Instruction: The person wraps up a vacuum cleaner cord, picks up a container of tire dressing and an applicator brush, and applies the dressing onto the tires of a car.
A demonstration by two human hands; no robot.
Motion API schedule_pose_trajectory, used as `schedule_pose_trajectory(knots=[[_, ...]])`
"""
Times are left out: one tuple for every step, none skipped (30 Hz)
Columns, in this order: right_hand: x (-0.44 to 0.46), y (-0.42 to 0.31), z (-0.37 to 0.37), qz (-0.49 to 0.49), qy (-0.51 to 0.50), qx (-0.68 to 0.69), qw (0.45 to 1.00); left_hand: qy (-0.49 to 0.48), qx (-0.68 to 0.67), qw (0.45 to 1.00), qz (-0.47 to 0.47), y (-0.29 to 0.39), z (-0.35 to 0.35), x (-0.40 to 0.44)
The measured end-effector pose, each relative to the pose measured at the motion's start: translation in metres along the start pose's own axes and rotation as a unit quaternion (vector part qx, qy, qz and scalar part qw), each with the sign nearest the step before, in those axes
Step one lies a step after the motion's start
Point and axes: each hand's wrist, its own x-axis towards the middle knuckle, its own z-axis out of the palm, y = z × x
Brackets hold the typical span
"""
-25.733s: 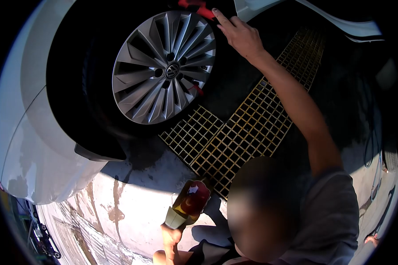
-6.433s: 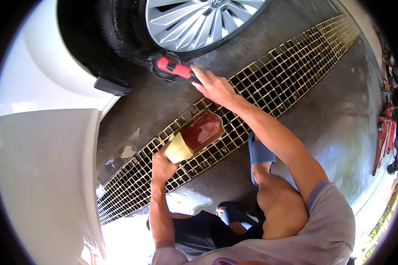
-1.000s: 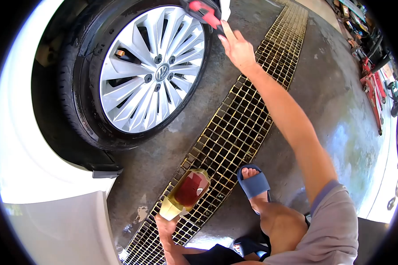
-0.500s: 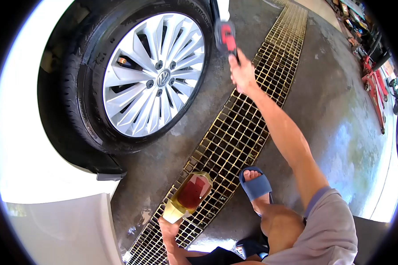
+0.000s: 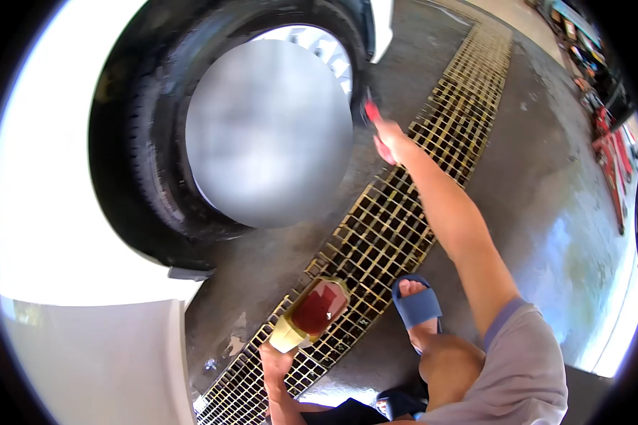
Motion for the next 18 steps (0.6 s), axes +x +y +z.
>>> schedule_pose_trajectory(knots=[[0.002, 0.015, 0.004, 0.007, 0.020, 0.025, 0.999, 0.017, 0.020, 0.999, 0.025, 0.005, -0.001, 0.000], [0.000, 0.027, 0.009, 0.020, 0.042, 0.048, 0.998, 0.016, 0.014, 1.000, 0.022, 0.004, -0.001, 0.000], [0.006, 0.024, 0.011, 0.027, 0.026, 0.152, 0.988, 0.014, 0.018, 0.999, 0.029, 0.004, 0.000, 0.000], [0.011, 0.013, 0.010, 0.036, 0.014, 0.257, 0.966, 0.007, 0.023, 0.999, 0.038, 0.005, 0.001, 0.002], [0.010, -0.005, 0.006, 0.002, -0.048, 0.332, 0.942, -0.002, 0.033, 0.999, 0.030, 0.003, 0.000, 0.001], [0.014, -0.028, 0.006, -0.015, -0.107, 0.413, 0.904, 0.004, 0.020, 1.000, 0.018, -0.002, 0.001, 0.000], [-0.011, -0.063, 0.016, -0.053, -0.093, 0.456, 0.883, -0.001, 0.034, 0.999, 0.011, -0.001, 0.000, 0.000], [-0.041, -0.090, 0.023, -0.114, -0.126, 0.449, 0.877, -0.008, 0.047, 0.999, 0.003, 0.002, -0.001, 0.000], [-0.068, -0.113, 0.028, -0.140, -0.117, 0.358, 0.916, -0.007, 0.040, 0.999, 0.003, 0.007, -0.002, 0.000], [-0.095, -0.130, 0.039, -0.167, -0.104, 0.347, 0.917, -0.006, 0.032, 0.999, 0.003, 0.013, -0.004, 0.000], [-0.126, -0.142, 0.049, -0.194, -0.097, 0.360, 0.907, -0.006, 0.025, 1.000, 0.003, 0.016, -0.004, 0.000], [-0.151, -0.145, 0.061, -0.220, -0.091, 0.372, 0.897, -0.001, 0.024, 0.999, 0.022, 0.015, -0.003, 0.001], [-0.160, -0.142, 0.072, -0.264, -0.098, 0.338, 0.898, 0.007, 0.023, 0.999, 0.028, 0.017, -0.003, 0.001], [-0.171, -0.137, 0.084, -0.307, -0.106, 0.303, 0.896, 0.013, 0.022, 0.999, 0.034, 0.020, -0.002, 0.001], [-0.214, -0.131, 0.099, -0.305, -0.081, 0.246, 0.916, 0.008, 0.028, 0.999, 0.035, 0.025, -0.004, 0.001], [-0.222, -0.120, 0.116, -0.339, -0.096, 0.236, 0.906, 0.012, 0.033, 0.999, 0.033, 0.021, -0.003, 0.002], [-0.238, -0.108, 0.128, -0.363, -0.122, 0.202, 0.901, 0.008, 0.033, 0.999, 0.031, 0.017, -0.002, 0.003], [-0.255, -0.098, 0.137, -0.401, -0.153, 0.137, 0.893, 0.005, 0.033, 0.999, 0.028, 0.015, -0.003, 0.003]])
